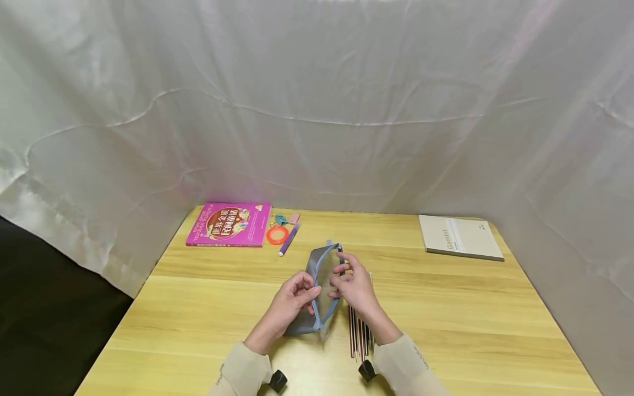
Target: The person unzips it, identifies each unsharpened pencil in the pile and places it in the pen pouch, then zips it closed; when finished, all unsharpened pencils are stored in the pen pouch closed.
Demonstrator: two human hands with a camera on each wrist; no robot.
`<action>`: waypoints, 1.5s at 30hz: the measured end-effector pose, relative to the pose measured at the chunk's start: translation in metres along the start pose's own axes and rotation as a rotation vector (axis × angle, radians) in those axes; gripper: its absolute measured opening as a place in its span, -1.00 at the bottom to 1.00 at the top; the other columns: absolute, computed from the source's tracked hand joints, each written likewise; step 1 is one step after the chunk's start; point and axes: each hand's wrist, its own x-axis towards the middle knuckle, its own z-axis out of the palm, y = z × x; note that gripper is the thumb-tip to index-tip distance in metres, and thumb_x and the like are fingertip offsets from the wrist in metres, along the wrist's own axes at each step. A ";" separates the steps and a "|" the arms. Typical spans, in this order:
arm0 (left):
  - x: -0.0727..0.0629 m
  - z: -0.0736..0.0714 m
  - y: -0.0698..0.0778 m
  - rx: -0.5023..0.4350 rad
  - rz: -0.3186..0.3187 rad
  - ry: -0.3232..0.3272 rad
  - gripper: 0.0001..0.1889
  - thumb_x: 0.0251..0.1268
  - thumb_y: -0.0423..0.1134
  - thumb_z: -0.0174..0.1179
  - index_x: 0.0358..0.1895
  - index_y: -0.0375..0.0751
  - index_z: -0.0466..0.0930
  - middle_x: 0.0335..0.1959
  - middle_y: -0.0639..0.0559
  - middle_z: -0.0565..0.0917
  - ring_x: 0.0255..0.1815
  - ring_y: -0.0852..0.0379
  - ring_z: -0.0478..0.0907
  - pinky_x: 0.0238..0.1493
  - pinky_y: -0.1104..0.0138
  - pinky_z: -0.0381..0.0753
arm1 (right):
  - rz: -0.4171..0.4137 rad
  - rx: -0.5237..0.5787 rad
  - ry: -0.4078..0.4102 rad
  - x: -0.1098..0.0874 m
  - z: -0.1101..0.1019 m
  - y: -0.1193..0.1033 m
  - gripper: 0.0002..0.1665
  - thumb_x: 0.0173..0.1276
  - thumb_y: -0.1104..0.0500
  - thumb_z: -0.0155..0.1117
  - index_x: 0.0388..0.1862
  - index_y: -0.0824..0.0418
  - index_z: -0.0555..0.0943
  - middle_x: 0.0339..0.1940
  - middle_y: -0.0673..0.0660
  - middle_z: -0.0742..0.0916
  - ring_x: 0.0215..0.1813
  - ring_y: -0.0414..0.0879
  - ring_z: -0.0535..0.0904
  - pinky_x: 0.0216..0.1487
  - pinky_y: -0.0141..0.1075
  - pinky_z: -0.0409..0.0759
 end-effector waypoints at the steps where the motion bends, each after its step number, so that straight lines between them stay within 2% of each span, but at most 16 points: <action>1: 0.000 0.000 0.000 -0.001 -0.001 0.000 -0.71 0.53 -0.23 0.24 -0.07 -0.44 0.42 -0.34 0.09 0.50 -0.47 0.24 0.55 -0.40 0.39 0.68 | -0.001 0.003 -0.003 0.000 0.000 0.000 -0.24 0.35 0.47 0.27 0.52 0.23 0.36 0.05 0.32 0.55 -0.23 0.04 0.68 -0.27 -0.13 0.83; 10: -0.003 0.000 -0.002 -0.006 -0.005 0.001 -0.71 0.53 -0.25 0.23 -0.06 -0.47 0.43 -0.34 0.08 0.50 -0.48 0.25 0.54 -0.41 0.40 0.67 | 0.008 0.014 -0.011 -0.006 -0.008 -0.003 -0.28 0.36 0.48 0.26 0.48 0.19 0.41 0.07 0.34 0.55 -0.20 0.12 0.69 -0.28 -0.13 0.83; 14: -0.004 0.000 -0.003 -0.007 -0.006 0.001 -0.70 0.52 -0.24 0.24 -0.07 -0.47 0.43 -0.35 0.08 0.50 -0.49 0.25 0.54 -0.40 0.41 0.67 | 0.008 -0.011 0.020 -0.008 -0.025 -0.006 -0.29 0.35 0.47 0.28 0.47 0.22 0.42 0.08 0.36 0.56 -0.19 0.12 0.70 -0.23 -0.07 0.83; 19: -0.004 -0.004 -0.004 0.004 0.005 0.006 -0.71 0.51 -0.24 0.25 -0.08 -0.44 0.42 -0.35 0.08 0.49 -0.48 0.25 0.54 -0.40 0.40 0.69 | 0.021 -0.048 0.079 -0.009 -0.051 -0.007 -0.30 0.35 0.48 0.27 0.47 0.26 0.42 0.07 0.36 0.57 -0.22 0.08 0.70 -0.20 -0.09 0.83; 25: -0.005 -0.015 -0.003 0.004 0.003 0.036 -0.75 0.50 -0.25 0.26 -0.08 -0.39 0.44 -0.32 0.08 0.48 -0.48 0.24 0.54 -0.40 0.37 0.70 | 0.036 -0.065 0.087 -0.008 -0.068 -0.007 -0.32 0.37 0.47 0.27 0.46 0.28 0.41 0.07 0.37 0.56 -0.27 0.05 0.72 -0.17 -0.13 0.83; 32: -0.005 -0.018 -0.003 0.011 -0.018 0.054 -0.76 0.50 -0.25 0.26 -0.10 -0.36 0.44 -0.34 0.08 0.49 -0.49 0.23 0.54 -0.41 0.39 0.69 | 0.070 -0.118 0.083 -0.012 -0.078 0.006 -0.35 0.37 0.46 0.30 0.43 0.34 0.43 0.02 0.34 0.61 -0.29 0.04 0.72 -0.22 -0.12 0.82; 39: -0.005 -0.017 -0.005 0.011 -0.012 0.043 -0.75 0.49 -0.26 0.27 -0.11 -0.37 0.43 -0.33 0.08 0.49 -0.48 0.24 0.54 -0.40 0.39 0.70 | 0.112 -0.229 0.080 -0.020 -0.083 0.024 -0.33 0.30 0.45 0.37 0.40 0.29 0.48 0.05 0.34 0.63 -0.36 0.01 0.67 -0.39 -0.17 0.78; 45: -0.006 -0.016 -0.007 0.010 -0.019 0.045 -0.76 0.49 -0.24 0.28 -0.12 -0.34 0.44 -0.33 0.08 0.49 -0.49 0.24 0.55 -0.40 0.39 0.70 | 0.116 -0.306 0.087 -0.020 -0.084 0.038 -0.32 0.19 0.45 0.46 0.33 0.26 0.55 -0.01 0.28 0.66 -0.35 -0.07 0.60 -0.41 -0.33 0.67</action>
